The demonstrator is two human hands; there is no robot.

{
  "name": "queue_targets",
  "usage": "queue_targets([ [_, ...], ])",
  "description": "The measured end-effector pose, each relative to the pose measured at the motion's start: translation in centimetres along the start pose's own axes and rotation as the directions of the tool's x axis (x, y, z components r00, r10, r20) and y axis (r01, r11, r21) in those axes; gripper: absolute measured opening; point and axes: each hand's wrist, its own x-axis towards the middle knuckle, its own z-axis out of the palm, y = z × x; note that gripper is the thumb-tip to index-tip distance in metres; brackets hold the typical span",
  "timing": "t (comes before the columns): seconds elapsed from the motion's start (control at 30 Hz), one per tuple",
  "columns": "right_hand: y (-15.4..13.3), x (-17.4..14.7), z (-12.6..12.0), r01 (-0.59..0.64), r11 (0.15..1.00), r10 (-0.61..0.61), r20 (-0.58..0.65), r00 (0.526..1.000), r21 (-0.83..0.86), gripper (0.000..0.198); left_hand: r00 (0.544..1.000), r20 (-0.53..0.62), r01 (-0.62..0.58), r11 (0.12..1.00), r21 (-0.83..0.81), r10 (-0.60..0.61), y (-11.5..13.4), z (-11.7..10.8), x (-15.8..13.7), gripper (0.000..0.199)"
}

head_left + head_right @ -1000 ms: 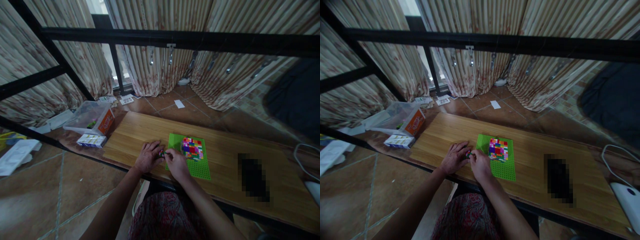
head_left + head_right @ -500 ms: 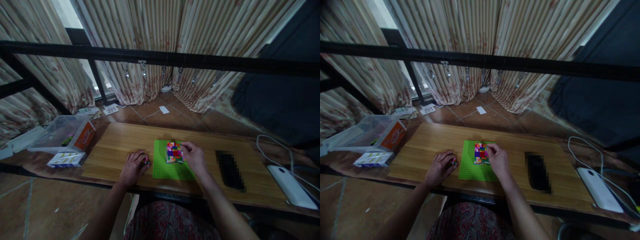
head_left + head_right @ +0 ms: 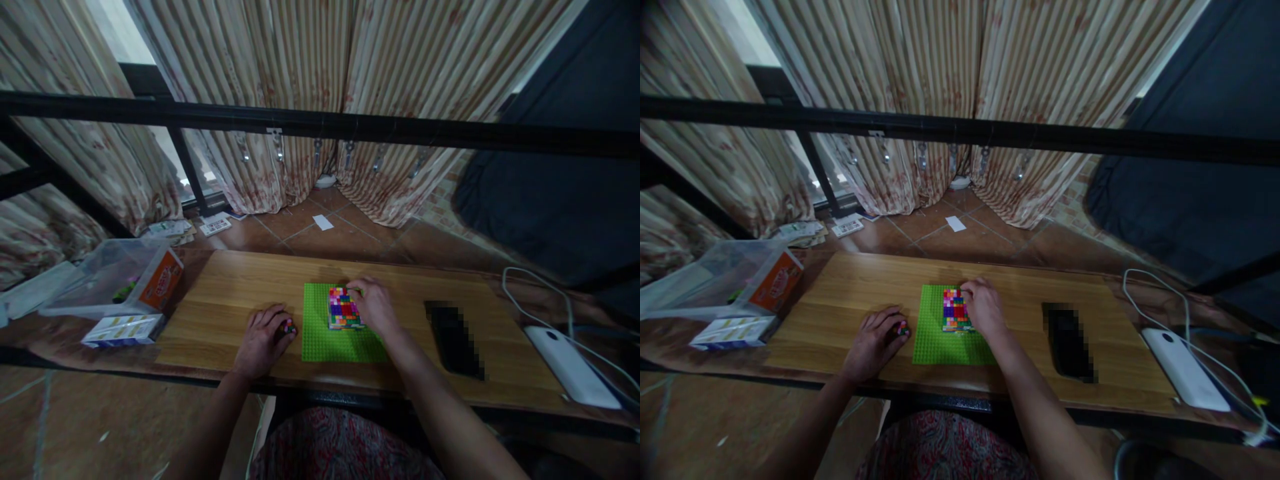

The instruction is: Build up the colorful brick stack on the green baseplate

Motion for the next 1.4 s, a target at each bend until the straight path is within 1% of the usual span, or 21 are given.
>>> queue_targets([
  [0.1, 0.2, 0.1, 0.3, -0.017, 0.998, 0.018, -0.004, 1.000, 0.064, 0.019, 1.000, 0.004, 0.005, 1.000, -0.002, -0.005, 0.0, 0.0, 0.0, 0.028],
  [0.27, 0.4, -0.1, 0.5, -0.096, 0.976, 0.096, 0.009, 0.995, 0.197, 0.024, 1.000, 0.014, 0.016, 1.000, -0.004, -0.016, 0.0, 0.1, 0.0, 0.028],
  [0.5, 1.1, 0.5, 0.7, -0.219, 0.898, 0.208, 0.071, 0.976, 0.382, 0.021, 1.000, 0.002, 0.020, 1.000, -0.003, -0.020, 0.0, 0.1, 0.0, 0.028],
  [0.63, 1.8, 1.2, 0.8, -0.291, 0.835, 0.256, 0.138, 0.957, 0.468, 0.017, 1.000, 0.008, 0.025, 1.000, -0.004, -0.025, 0.1, 0.1, 0.0, 0.029],
  [0.73, 2.3, 1.6, 0.9, -0.361, 0.770, 0.295, 0.208, 0.933, 0.526, 0.018, 1.000, 0.004, 0.024, 1.000, -0.003, -0.024, 0.1, 0.1, -0.1, 0.028],
  [0.83, 2.6, 1.6, 1.0, -0.404, 0.701, 0.311, 0.257, 0.915, 0.588, 0.021, 1.000, -0.011, 0.017, 1.000, -0.010, -0.017, 0.0, 0.2, -0.1, 0.028],
  [0.9, 2.7, 1.6, 1.0, -0.448, 0.638, 0.330, 0.304, 0.894, 0.626, 0.024, 1.000, -0.011, 0.016, 1.000, -0.011, -0.016, 0.0, 0.2, -0.1, 0.028],
  [1.0, 2.5, 1.4, 1.0, -0.529, 0.531, 0.363, 0.387, 0.848, 0.662, 0.029, 1.000, -0.002, 0.022, 1.000, -0.006, -0.022, 0.1, 0.2, 0.0, 0.028],
  [1.1, 2.3, 1.3, 0.9, -0.572, 0.462, 0.405, 0.413, 0.816, 0.677, 0.029, 1.000, 0.006, 0.028, 1.000, -0.001, -0.028, 0.1, 0.1, 0.0, 0.029],
  [1.23, 2.2, 1.3, 1.1, -0.579, 0.428, 0.424, 0.412, 0.807, 0.694, 0.027, 1.000, 0.007, 0.026, 1.000, -0.002, -0.026, 0.2, 0.1, 0.0, 0.029],
  [1.4, 2.3, 1.2, 1.5, -0.553, 0.438, 0.423, 0.380, 0.823, 0.709, 0.027, 1.000, 0.008, 0.020, 1.000, -0.005, -0.020, 0.1, 0.2, 0.0, 0.029],
])
